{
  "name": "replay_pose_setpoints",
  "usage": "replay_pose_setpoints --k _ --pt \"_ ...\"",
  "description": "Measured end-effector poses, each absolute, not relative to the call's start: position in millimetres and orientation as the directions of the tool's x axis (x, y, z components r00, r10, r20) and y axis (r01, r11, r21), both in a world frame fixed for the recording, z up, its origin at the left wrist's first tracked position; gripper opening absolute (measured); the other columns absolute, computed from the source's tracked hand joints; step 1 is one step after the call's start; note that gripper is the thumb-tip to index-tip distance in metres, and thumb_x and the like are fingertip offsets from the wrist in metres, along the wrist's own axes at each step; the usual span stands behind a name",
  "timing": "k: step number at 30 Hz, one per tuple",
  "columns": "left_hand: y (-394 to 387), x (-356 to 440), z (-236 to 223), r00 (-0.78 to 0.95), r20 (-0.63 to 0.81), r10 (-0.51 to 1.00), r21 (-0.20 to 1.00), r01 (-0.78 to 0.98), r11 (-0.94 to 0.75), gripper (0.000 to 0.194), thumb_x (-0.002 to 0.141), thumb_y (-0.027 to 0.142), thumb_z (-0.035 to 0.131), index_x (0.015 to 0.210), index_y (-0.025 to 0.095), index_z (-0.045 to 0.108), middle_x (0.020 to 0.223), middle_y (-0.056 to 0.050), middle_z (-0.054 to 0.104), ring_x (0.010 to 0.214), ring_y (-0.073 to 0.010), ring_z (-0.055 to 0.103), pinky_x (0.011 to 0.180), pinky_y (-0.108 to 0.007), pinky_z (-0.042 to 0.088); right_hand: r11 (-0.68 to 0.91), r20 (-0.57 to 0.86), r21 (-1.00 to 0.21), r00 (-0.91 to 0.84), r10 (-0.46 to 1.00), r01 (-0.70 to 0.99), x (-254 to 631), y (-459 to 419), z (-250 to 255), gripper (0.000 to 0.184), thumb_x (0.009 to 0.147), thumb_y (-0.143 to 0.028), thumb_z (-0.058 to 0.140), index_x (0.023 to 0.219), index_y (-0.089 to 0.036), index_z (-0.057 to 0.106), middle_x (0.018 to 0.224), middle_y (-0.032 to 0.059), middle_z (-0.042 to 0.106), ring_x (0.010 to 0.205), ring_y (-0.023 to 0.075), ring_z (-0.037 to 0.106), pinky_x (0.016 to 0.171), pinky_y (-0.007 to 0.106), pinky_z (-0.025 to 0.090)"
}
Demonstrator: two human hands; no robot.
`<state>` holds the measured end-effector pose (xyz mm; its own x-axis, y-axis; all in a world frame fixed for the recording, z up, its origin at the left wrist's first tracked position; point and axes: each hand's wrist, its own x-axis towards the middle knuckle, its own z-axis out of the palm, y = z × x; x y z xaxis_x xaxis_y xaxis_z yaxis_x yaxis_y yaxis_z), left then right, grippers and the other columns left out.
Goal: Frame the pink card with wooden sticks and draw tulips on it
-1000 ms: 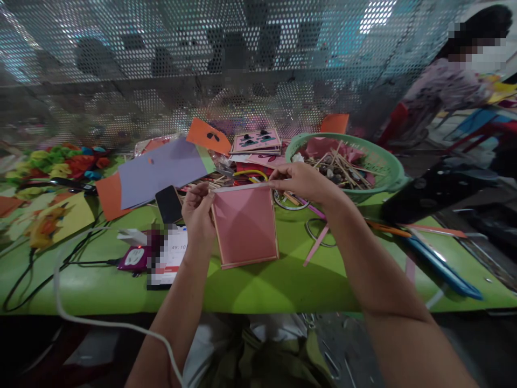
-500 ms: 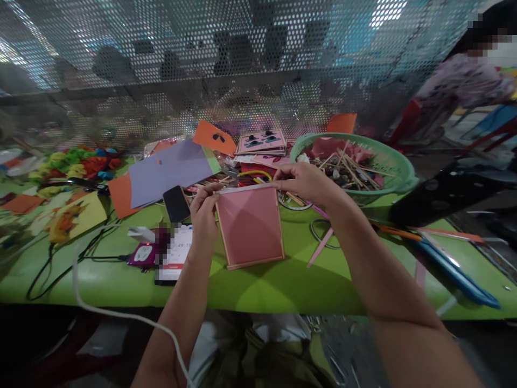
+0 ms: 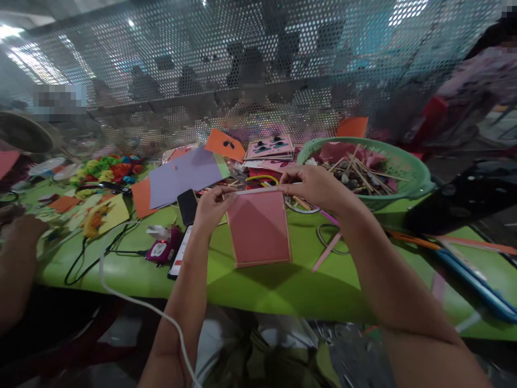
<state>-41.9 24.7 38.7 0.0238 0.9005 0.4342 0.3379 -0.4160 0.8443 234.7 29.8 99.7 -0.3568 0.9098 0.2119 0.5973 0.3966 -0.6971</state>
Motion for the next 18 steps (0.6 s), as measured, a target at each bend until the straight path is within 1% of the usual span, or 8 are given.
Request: replay_pose_setpoints --k 2,5,9,14,18 --pt "23 -41 47 0.092 0.484 0.87 0.763 0.441 -0.472 0.006 0.08 0.023 0.078 0.084 0.025 0.081 0.086 -0.005 0.078 0.083 -0.0208 0.067 0.075 -0.03 0.048 0.41 0.227 -0.68 -0.357 0.906 0.608 235 26 103 0.046 0.081 -0.071 0.067 0.073 -0.025 0.067 0.072 0.005 0.071 0.072 0.0248 0.065 0.069 0.038 0.044" --pt "21 -35 56 0.188 0.497 0.847 0.68 0.523 -0.515 0.006 0.082 0.022 0.076 0.081 0.026 0.08 0.082 -0.004 0.077 0.081 -0.0214 0.067 0.075 -0.031 0.048 0.425 0.238 -0.657 -0.363 0.901 0.623 234 21 107 0.046 0.083 -0.07 0.066 0.072 -0.026 0.067 0.07 0.0045 0.071 0.071 0.024 0.064 0.069 0.038 0.043" --pt "19 -25 65 0.236 0.496 0.835 0.667 0.512 -0.541 0.012 0.083 0.018 0.074 0.079 0.027 0.079 0.079 -0.004 0.076 0.077 -0.0211 0.067 0.073 -0.031 0.047 0.442 0.259 -0.619 -0.362 0.895 0.649 233 17 111 0.04 0.085 -0.065 0.067 0.072 -0.027 0.067 0.071 0.0044 0.072 0.072 0.0241 0.064 0.07 0.038 0.043" --pt "14 -12 76 0.275 0.467 0.841 0.642 0.548 -0.536 0.015 0.086 0.016 0.071 0.08 0.026 0.08 0.078 -0.004 0.076 0.075 -0.0212 0.066 0.074 -0.032 0.045 0.453 0.259 -0.589 -0.375 0.89 0.669 233 14 113 0.027 0.087 -0.051 0.067 0.074 -0.027 0.069 0.075 0.0037 0.075 0.072 0.0236 0.065 0.07 0.036 0.043" --pt "11 -1 81 0.308 0.464 0.83 0.608 0.571 -0.552 0.015 0.087 0.016 0.069 0.081 0.025 0.079 0.079 -0.004 0.076 0.074 -0.0214 0.066 0.072 -0.031 0.045 0.46 0.261 -0.592 -0.383 0.886 0.662 232 12 114 0.028 0.087 -0.051 0.068 0.073 -0.027 0.068 0.073 0.0037 0.075 0.071 0.024 0.065 0.068 0.036 0.04"
